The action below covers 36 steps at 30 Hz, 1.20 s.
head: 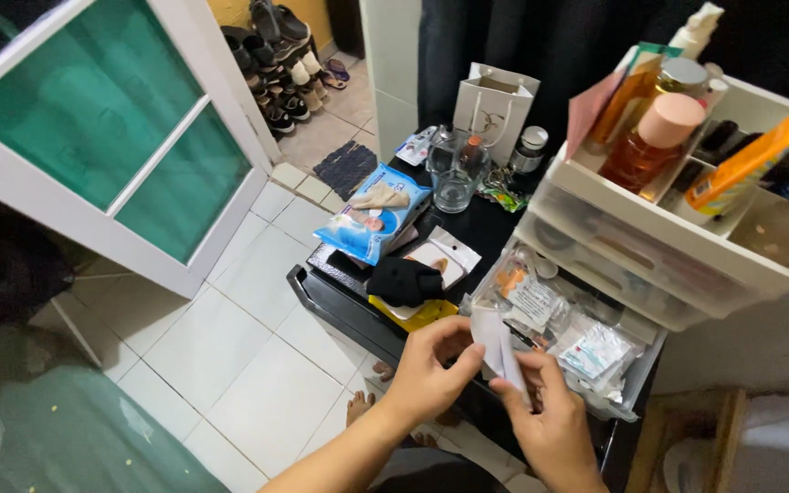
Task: The person removes items from a plastic drawer unit, sorts them, and places them back in an organized way. They handle jewelry, small containers, and packaged items, moving them between drawers and the table surface.
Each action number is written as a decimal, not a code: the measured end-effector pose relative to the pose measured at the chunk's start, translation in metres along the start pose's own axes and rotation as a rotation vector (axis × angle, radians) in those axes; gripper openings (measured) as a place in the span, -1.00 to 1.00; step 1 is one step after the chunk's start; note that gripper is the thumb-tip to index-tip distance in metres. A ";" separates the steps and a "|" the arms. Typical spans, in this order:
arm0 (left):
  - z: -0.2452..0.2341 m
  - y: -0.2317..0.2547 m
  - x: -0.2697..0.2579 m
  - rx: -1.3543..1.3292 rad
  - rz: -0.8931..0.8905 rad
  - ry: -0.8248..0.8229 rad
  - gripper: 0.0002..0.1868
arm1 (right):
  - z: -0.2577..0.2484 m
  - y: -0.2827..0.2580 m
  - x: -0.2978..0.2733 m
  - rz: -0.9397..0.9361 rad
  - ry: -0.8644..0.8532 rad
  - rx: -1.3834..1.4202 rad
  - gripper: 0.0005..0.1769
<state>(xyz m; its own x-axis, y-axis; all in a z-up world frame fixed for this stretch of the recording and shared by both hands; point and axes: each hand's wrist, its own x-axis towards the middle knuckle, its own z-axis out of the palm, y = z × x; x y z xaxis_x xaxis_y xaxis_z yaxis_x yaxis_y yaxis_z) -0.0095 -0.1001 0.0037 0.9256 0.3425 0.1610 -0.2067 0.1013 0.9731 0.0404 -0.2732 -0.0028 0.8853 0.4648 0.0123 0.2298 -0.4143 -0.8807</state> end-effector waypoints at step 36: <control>-0.035 0.051 0.009 -0.097 0.041 0.294 -0.82 | -0.038 -0.051 0.003 -0.371 0.327 0.207 -0.53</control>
<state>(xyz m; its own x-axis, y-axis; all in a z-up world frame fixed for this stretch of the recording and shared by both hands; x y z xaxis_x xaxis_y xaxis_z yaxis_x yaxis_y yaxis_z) -0.0226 -0.0594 0.0489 0.7877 0.6018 0.1318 -0.2844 0.1655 0.9443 0.0461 -0.2804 0.0601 0.8471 0.2693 0.4581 0.4959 -0.0904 -0.8637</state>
